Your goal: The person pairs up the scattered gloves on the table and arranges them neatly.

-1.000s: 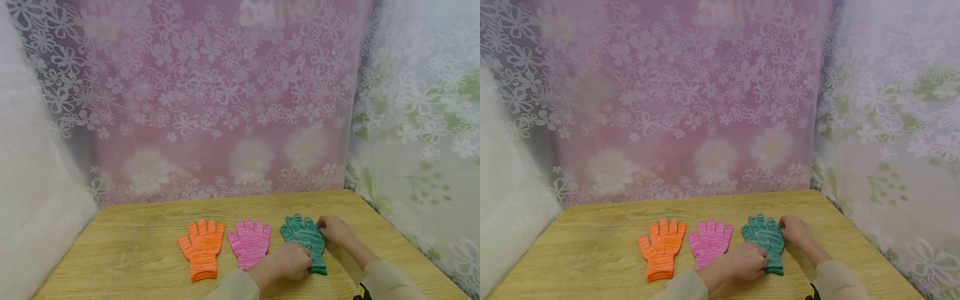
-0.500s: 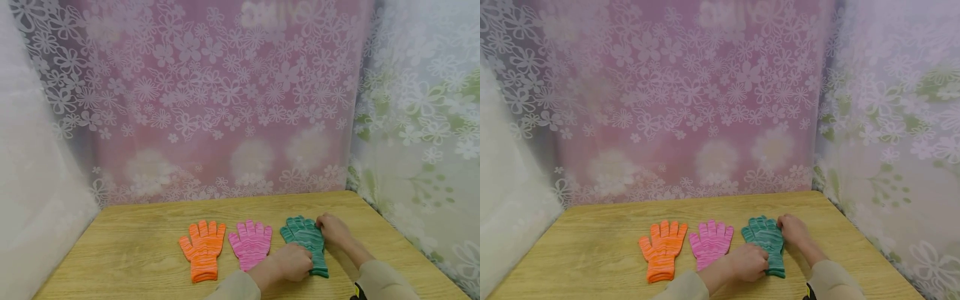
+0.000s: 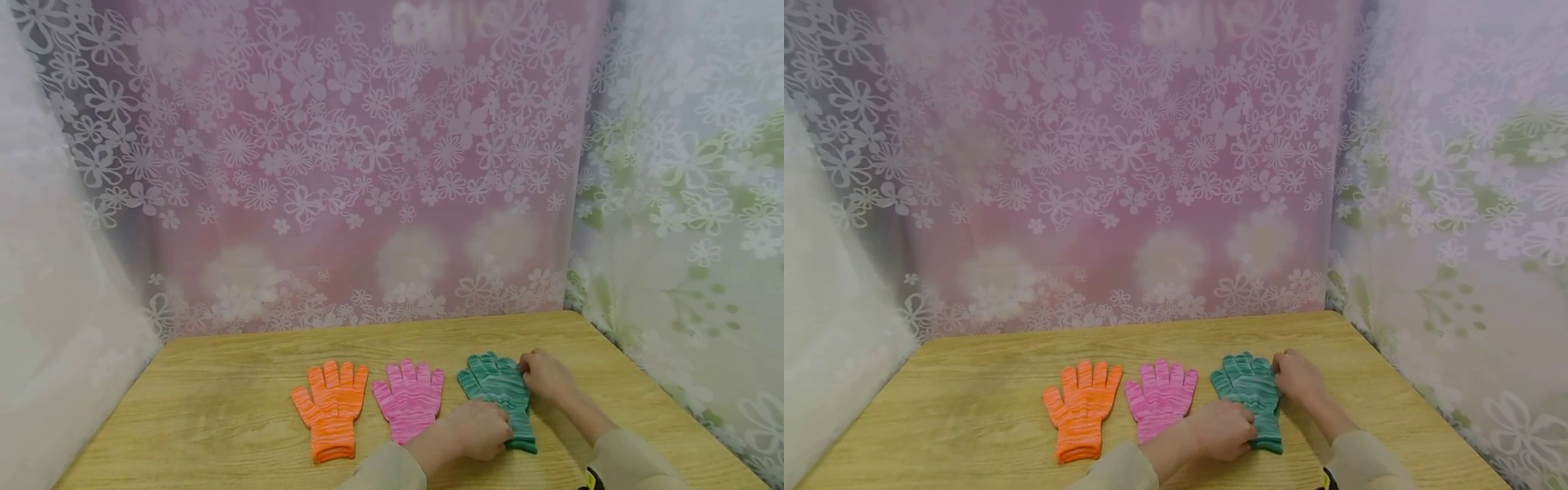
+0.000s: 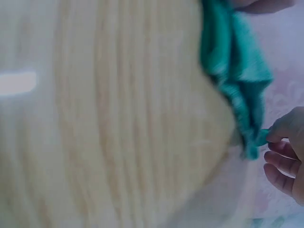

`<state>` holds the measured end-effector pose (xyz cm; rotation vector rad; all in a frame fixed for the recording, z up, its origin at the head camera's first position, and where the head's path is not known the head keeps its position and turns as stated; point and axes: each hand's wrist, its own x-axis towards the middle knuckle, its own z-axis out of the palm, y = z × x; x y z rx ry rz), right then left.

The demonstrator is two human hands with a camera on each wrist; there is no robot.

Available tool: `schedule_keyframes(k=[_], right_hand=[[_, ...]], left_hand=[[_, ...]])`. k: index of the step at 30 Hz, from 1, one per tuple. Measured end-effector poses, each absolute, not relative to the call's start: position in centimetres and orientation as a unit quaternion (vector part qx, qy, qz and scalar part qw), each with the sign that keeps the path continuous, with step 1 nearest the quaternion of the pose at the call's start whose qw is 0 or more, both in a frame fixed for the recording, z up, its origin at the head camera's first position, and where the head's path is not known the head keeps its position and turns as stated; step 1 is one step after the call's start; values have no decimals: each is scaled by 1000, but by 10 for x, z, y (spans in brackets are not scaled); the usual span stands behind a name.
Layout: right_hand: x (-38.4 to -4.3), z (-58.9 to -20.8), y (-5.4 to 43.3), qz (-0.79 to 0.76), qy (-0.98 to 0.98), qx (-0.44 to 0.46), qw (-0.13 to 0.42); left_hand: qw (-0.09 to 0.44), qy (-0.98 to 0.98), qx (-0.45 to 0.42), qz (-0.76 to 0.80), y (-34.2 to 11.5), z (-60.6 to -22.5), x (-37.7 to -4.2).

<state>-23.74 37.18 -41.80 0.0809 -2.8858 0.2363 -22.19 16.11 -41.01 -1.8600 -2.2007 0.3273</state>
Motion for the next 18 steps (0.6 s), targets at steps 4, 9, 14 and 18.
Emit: schedule_keyframes(k=[4, 9, 14, 18], right_hand=[[-226, -406, 367, 59, -979, 110, 160], [-208, -391, 367, 46, -952, 282, 107], [-195, -399, 366, 61, -912, 399, 77], [-189, -411, 365, 47, -874, 461, 145]], left_hand=[[121, -755, -636, 110, 160, -410, -223], [118, -758, -632, 111, 160, -410, -224], [141, -747, -641, 103, 159, -410, -225], [146, -743, -646, 98, 158, -410, -226]])
